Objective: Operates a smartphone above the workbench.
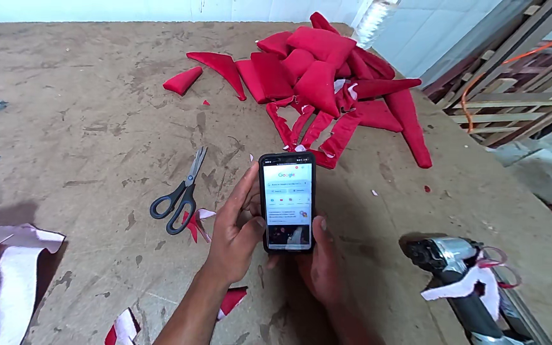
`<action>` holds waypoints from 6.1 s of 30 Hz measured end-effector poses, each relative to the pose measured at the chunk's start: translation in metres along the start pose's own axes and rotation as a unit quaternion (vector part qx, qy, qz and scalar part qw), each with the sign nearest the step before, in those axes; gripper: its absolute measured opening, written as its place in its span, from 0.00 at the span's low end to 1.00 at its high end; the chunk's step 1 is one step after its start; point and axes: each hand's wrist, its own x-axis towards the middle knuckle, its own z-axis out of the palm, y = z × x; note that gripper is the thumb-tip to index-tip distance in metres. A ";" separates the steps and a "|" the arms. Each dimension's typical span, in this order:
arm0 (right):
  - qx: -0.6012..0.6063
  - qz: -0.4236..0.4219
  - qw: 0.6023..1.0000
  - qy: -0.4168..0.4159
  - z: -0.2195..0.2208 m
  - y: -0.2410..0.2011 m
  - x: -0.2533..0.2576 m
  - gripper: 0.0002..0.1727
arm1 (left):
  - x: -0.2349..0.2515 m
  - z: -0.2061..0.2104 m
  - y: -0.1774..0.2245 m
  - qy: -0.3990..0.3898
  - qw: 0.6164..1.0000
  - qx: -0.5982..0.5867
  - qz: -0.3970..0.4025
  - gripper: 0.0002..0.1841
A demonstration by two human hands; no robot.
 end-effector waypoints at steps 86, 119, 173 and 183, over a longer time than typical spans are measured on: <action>-0.061 -0.008 0.996 0.072 0.015 -0.011 -0.001 0.29 | -0.004 0.007 0.003 -0.054 0.997 -0.031 -0.054 0.52; -0.115 0.022 0.992 0.044 0.013 -0.013 -0.002 0.31 | -0.003 0.003 -0.001 0.031 0.999 0.026 0.015 0.40; -0.117 0.053 0.992 -0.011 0.009 -0.007 -0.003 0.27 | 0.001 -0.003 0.000 0.131 0.991 -0.007 0.034 0.19; -0.017 0.026 0.999 0.025 0.014 -0.005 -0.004 0.35 | 0.001 0.002 0.003 0.061 0.998 0.014 -0.026 0.32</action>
